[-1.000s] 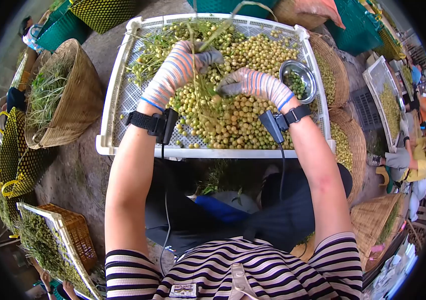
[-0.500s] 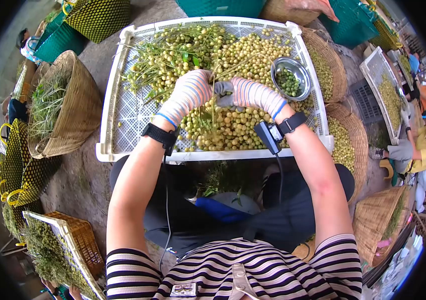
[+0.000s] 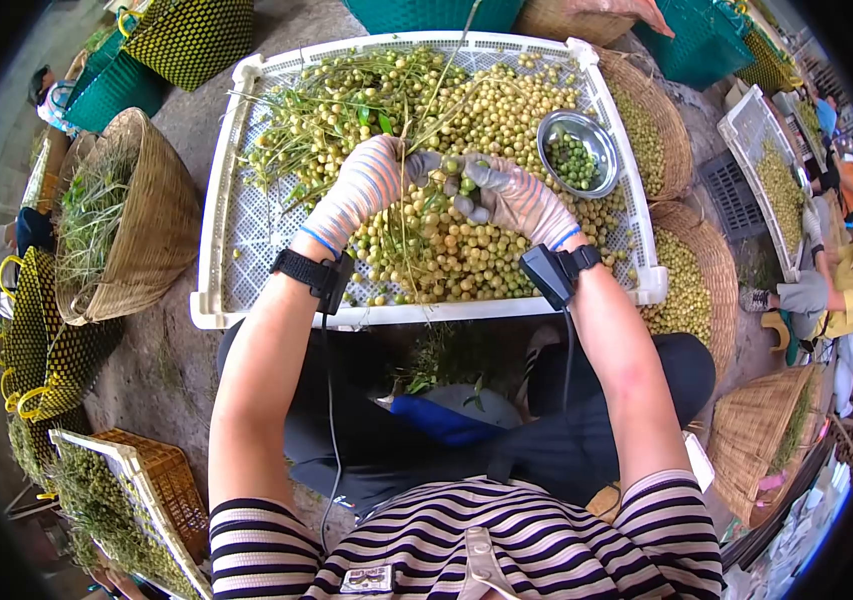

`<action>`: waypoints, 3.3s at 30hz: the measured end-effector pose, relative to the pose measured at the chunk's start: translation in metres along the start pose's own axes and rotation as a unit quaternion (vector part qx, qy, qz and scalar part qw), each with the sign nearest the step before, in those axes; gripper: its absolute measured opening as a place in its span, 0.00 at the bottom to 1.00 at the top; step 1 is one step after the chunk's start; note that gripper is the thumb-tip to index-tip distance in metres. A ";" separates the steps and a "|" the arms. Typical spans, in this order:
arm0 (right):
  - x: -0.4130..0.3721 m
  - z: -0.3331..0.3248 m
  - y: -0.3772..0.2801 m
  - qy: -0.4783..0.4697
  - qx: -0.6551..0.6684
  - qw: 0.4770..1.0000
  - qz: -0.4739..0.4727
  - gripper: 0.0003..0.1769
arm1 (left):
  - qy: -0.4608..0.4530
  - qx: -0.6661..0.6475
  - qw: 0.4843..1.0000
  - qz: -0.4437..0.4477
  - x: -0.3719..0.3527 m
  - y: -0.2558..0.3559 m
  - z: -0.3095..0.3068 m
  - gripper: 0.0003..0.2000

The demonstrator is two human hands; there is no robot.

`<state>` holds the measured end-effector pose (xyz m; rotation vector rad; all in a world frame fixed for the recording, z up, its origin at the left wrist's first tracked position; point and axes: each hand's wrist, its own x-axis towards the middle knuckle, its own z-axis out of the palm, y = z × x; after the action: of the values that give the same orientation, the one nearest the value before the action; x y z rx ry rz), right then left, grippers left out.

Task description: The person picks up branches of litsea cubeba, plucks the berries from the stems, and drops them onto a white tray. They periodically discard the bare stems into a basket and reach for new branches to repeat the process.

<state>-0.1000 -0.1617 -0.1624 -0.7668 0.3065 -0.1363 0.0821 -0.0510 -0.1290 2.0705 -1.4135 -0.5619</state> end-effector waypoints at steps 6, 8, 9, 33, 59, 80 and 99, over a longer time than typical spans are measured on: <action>0.003 -0.003 0.014 -0.036 0.077 0.996 -0.006 0.21 | 0.004 -0.160 0.987 0.029 0.000 -0.006 0.005 0.12; -0.007 0.019 0.005 -0.065 0.128 0.990 0.009 0.22 | -0.013 -0.163 0.986 0.018 0.000 -0.004 0.003 0.08; -0.010 0.032 0.001 -0.031 0.103 0.994 0.000 0.22 | -0.031 -0.168 0.985 0.004 -0.002 0.000 0.000 0.05; -0.015 0.005 -0.023 0.206 -0.281 0.935 0.061 0.32 | -0.009 -0.110 0.994 -0.011 -0.004 0.009 -0.002 0.14; 0.011 0.019 0.009 0.036 -0.478 0.868 0.130 0.18 | 0.008 0.018 1.000 0.015 0.009 -0.008 0.019 0.19; -0.013 0.009 -0.038 0.073 -0.726 0.675 -0.107 0.19 | -0.051 -0.325 0.944 0.022 -0.009 0.020 0.013 0.11; -0.012 0.009 -0.033 0.125 -0.818 0.557 -0.071 0.12 | -0.055 -0.048 0.996 0.047 -0.015 0.038 0.041 0.13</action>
<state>-0.1093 -0.1768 -0.1307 -2.7020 0.6353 -0.0748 0.0242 -0.0564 -0.1343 1.9122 -1.5067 -0.6992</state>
